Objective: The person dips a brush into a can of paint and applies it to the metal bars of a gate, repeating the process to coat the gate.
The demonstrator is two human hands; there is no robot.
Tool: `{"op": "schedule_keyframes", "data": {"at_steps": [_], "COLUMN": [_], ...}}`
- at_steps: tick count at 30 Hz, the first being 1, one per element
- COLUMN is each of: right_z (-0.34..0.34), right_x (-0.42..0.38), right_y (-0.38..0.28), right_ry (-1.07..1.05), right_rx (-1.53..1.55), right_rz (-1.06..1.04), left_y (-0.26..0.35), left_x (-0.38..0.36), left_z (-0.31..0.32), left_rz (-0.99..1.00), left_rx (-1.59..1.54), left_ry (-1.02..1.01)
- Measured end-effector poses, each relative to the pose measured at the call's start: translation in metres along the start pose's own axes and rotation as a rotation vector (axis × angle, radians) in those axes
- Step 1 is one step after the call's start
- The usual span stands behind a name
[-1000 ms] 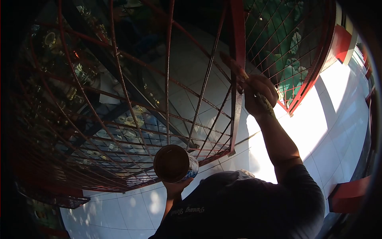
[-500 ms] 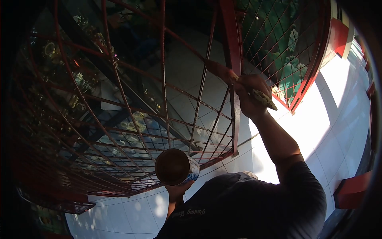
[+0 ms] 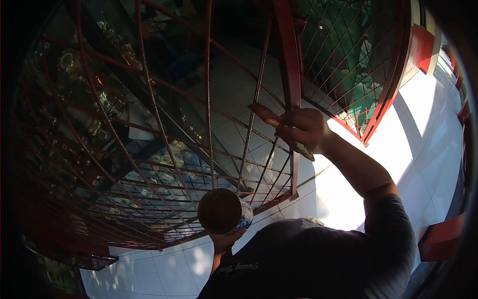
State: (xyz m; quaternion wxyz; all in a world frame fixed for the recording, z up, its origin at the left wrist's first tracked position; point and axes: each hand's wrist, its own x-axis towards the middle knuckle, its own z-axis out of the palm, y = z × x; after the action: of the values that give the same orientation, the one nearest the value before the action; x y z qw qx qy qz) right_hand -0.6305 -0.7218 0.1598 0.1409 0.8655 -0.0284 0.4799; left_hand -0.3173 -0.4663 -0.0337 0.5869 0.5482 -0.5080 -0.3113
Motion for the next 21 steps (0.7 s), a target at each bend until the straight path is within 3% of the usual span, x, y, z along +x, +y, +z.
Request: {"op": "schedule_keyframes", "data": {"at_steps": [3, 7, 11, 16, 19, 21], "right_z": [0.011, 0.027, 0.052, 0.053, 0.051, 0.055], "right_x": [-0.016, -0.023, -0.018, -0.038, -0.021, -0.019], "right_y": [0.002, 0.001, -0.007, -0.014, -0.015, -0.014], "right_ry": [0.465, 0.660, 0.862, 0.943, 0.964, 0.899], "right_rx": [-0.061, -0.137, 0.338, 0.375, 0.379, 0.236], "right_rz": [0.304, 0.658, 1.150, 1.215, 1.112, 1.122], "left_y": [-0.019, -0.005, -0.002, -0.002, -0.002, 0.001], "left_x": [0.000, 0.003, 0.011, 0.010, 0.008, 0.010], "left_z": [-0.003, 0.005, 0.004, 0.003, 0.003, 0.003], "left_rz": [0.060, 0.044, 0.048, 0.035, 0.026, 0.023], "left_rx": [-0.024, -0.065, -0.029, -0.042, -0.039, -0.032], "left_ry": [0.005, 0.016, -0.010, -0.003, -0.001, -0.002]}}
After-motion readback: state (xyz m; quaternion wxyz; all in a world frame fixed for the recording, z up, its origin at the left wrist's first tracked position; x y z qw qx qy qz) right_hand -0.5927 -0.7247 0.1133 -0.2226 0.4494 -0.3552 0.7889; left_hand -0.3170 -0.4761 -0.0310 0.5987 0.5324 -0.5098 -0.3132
